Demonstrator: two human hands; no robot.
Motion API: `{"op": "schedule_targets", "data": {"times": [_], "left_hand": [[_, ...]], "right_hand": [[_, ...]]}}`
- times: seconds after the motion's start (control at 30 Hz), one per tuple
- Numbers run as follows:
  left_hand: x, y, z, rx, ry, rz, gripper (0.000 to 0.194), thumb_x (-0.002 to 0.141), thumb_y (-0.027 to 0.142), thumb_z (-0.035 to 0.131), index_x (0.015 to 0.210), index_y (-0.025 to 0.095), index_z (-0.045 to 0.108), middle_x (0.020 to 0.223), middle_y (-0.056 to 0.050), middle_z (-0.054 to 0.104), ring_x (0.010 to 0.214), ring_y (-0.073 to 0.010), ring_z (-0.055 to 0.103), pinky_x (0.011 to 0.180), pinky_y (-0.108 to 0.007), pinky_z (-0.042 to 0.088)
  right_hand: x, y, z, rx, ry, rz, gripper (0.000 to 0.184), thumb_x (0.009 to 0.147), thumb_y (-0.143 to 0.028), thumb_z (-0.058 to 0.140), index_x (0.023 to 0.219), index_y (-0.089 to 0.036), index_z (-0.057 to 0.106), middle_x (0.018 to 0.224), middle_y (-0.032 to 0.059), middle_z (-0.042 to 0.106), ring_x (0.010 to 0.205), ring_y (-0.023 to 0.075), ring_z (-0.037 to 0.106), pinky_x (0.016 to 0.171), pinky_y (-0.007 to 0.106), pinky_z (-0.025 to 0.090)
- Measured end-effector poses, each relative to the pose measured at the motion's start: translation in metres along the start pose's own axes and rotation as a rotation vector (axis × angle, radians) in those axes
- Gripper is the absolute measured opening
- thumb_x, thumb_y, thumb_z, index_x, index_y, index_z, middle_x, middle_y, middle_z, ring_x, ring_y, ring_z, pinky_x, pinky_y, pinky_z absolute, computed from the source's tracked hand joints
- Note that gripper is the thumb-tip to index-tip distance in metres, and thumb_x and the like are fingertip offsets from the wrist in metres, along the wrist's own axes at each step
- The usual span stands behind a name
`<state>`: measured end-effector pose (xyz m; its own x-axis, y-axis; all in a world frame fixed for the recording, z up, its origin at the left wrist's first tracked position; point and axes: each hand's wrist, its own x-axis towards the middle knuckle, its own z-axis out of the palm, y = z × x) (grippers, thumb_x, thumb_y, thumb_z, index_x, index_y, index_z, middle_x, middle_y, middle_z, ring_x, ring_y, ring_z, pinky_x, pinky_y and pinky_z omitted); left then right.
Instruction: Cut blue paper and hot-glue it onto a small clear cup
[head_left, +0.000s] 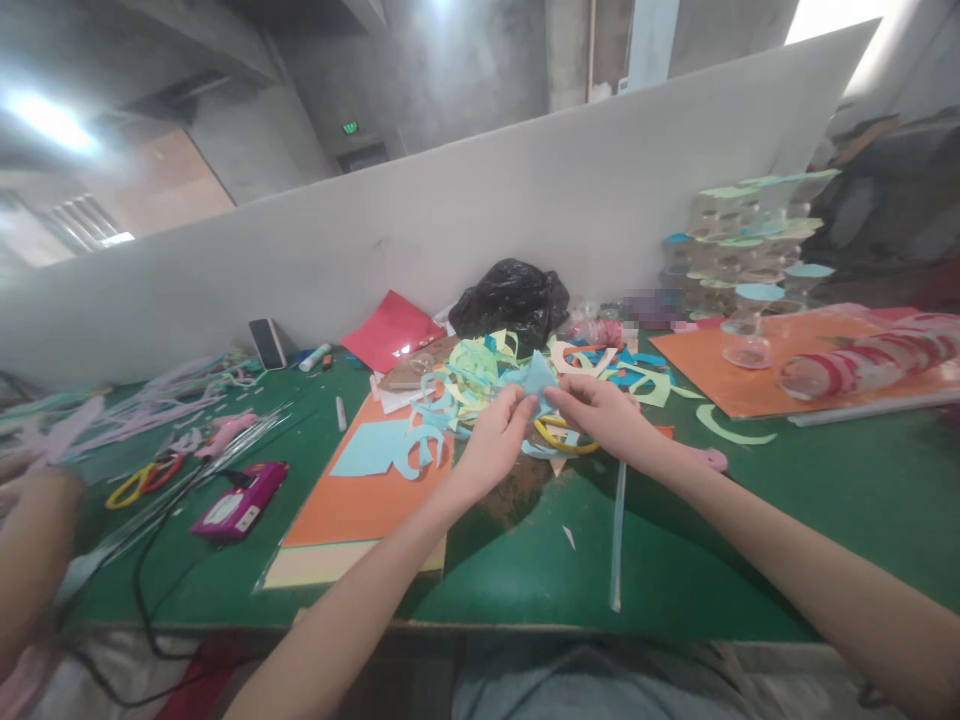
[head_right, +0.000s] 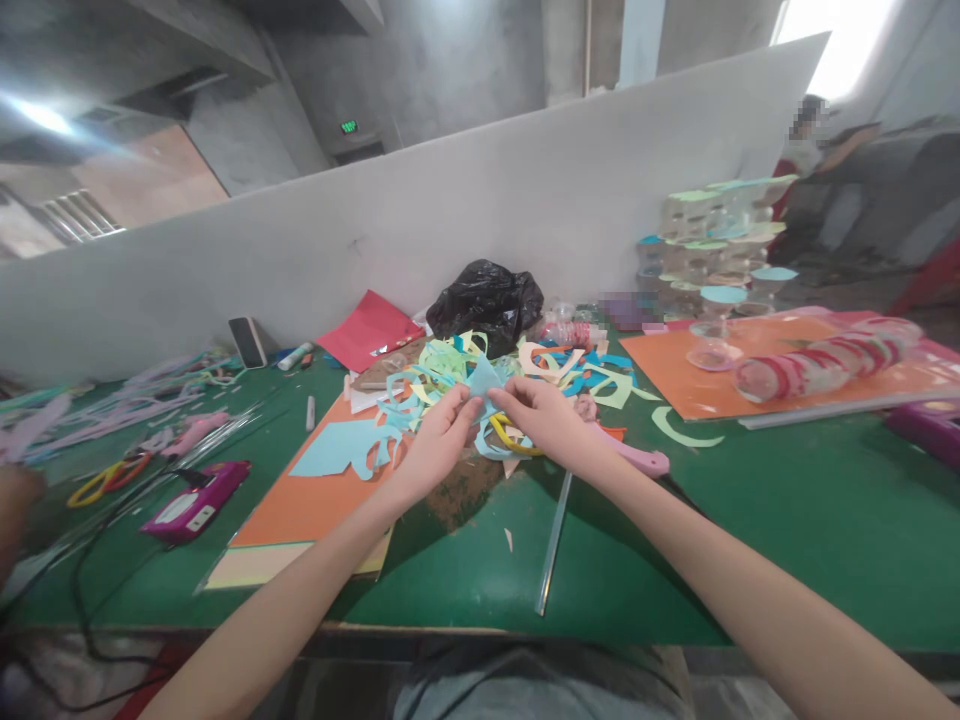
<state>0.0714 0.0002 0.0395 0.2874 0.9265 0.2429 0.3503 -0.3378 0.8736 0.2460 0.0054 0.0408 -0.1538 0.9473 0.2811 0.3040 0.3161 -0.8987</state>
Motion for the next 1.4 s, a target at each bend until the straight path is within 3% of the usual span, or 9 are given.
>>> {"op": "schedule_targets", "data": {"times": [0.2, 0.4, 0.6, 0.83, 0.97, 1.17, 1.4], "left_hand": [[0.001, 0.0069, -0.001, -0.14, 0.022, -0.067, 0.03, 0.098, 0.039, 0.047, 0.078, 0.023, 0.032, 0.075, 0.005, 0.029, 0.065, -0.0098, 0.032, 0.06, -0.021, 0.036], [0.0029, 0.0028, -0.0019, -0.192, 0.043, -0.109, 0.026, 0.097, 0.043, 0.048, 0.084, 0.022, 0.04, 0.078, 0.005, 0.035, 0.066, -0.0092, 0.037, 0.063, -0.021, 0.041], [0.0007, 0.0055, -0.0008, -0.12, 0.05, -0.076, 0.033, 0.096, 0.045, 0.049, 0.079, 0.023, 0.033, 0.078, 0.004, 0.032, 0.068, -0.0102, 0.034, 0.064, -0.021, 0.043], [-0.0021, 0.005, -0.0032, -0.02, 0.016, -0.009, 0.031, 0.098, 0.044, 0.046, 0.079, 0.023, 0.034, 0.076, 0.003, 0.032, 0.069, -0.012, 0.035, 0.063, -0.022, 0.04], [-0.0018, 0.0055, -0.0041, -0.019, 0.034, -0.022, 0.03, 0.097, 0.046, 0.046, 0.08, 0.023, 0.036, 0.078, 0.002, 0.037, 0.072, -0.0127, 0.039, 0.067, -0.023, 0.044], [-0.0006, 0.0052, -0.0053, -0.007, 0.066, -0.036, 0.03, 0.096, 0.047, 0.046, 0.08, 0.023, 0.038, 0.08, 0.002, 0.04, 0.073, -0.0129, 0.042, 0.07, -0.023, 0.046], [-0.0009, 0.001, -0.0061, 0.069, 0.069, 0.019, 0.031, 0.099, 0.045, 0.045, 0.079, 0.023, 0.036, 0.079, 0.002, 0.038, 0.075, -0.0136, 0.041, 0.071, -0.024, 0.045]], "right_hand": [[0.0024, -0.0009, -0.0025, 0.203, 0.031, -0.048, 0.038, 0.079, -0.058, 0.066, 0.088, -0.023, 0.053, 0.073, -0.0039, 0.054, 0.055, 0.011, 0.048, 0.053, 0.027, 0.042], [0.0042, -0.002, -0.0061, 0.222, -0.036, -0.044, 0.041, 0.076, -0.061, 0.069, 0.082, -0.023, 0.055, 0.07, -0.0038, 0.053, 0.058, 0.0116, 0.05, 0.056, 0.028, 0.044], [0.0045, -0.0015, -0.0089, 0.183, -0.023, -0.02, 0.05, 0.072, -0.069, 0.07, 0.071, -0.023, 0.051, 0.058, -0.0057, 0.048, 0.054, 0.0117, 0.047, 0.054, 0.027, 0.041], [0.0019, -0.0032, -0.0085, 0.165, -0.086, -0.038, 0.043, 0.073, -0.064, 0.072, 0.081, -0.023, 0.062, 0.068, -0.0026, 0.055, 0.059, 0.0133, 0.05, 0.054, 0.028, 0.044], [0.003, -0.0009, -0.007, 0.194, -0.088, -0.023, 0.047, 0.07, -0.066, 0.074, 0.073, -0.023, 0.055, 0.064, -0.0043, 0.05, 0.059, 0.0123, 0.048, 0.054, 0.027, 0.044], [0.0043, 0.006, -0.0066, 0.197, -0.131, 0.017, 0.044, 0.072, -0.062, 0.074, 0.086, -0.024, 0.059, 0.071, -0.0022, 0.06, 0.065, 0.0156, 0.057, 0.063, 0.031, 0.05], [0.005, 0.0013, -0.0075, 0.253, -0.14, 0.015, 0.045, 0.073, -0.062, 0.074, 0.075, -0.023, 0.051, 0.064, -0.0021, 0.061, 0.066, 0.0162, 0.06, 0.068, 0.033, 0.051]]}}
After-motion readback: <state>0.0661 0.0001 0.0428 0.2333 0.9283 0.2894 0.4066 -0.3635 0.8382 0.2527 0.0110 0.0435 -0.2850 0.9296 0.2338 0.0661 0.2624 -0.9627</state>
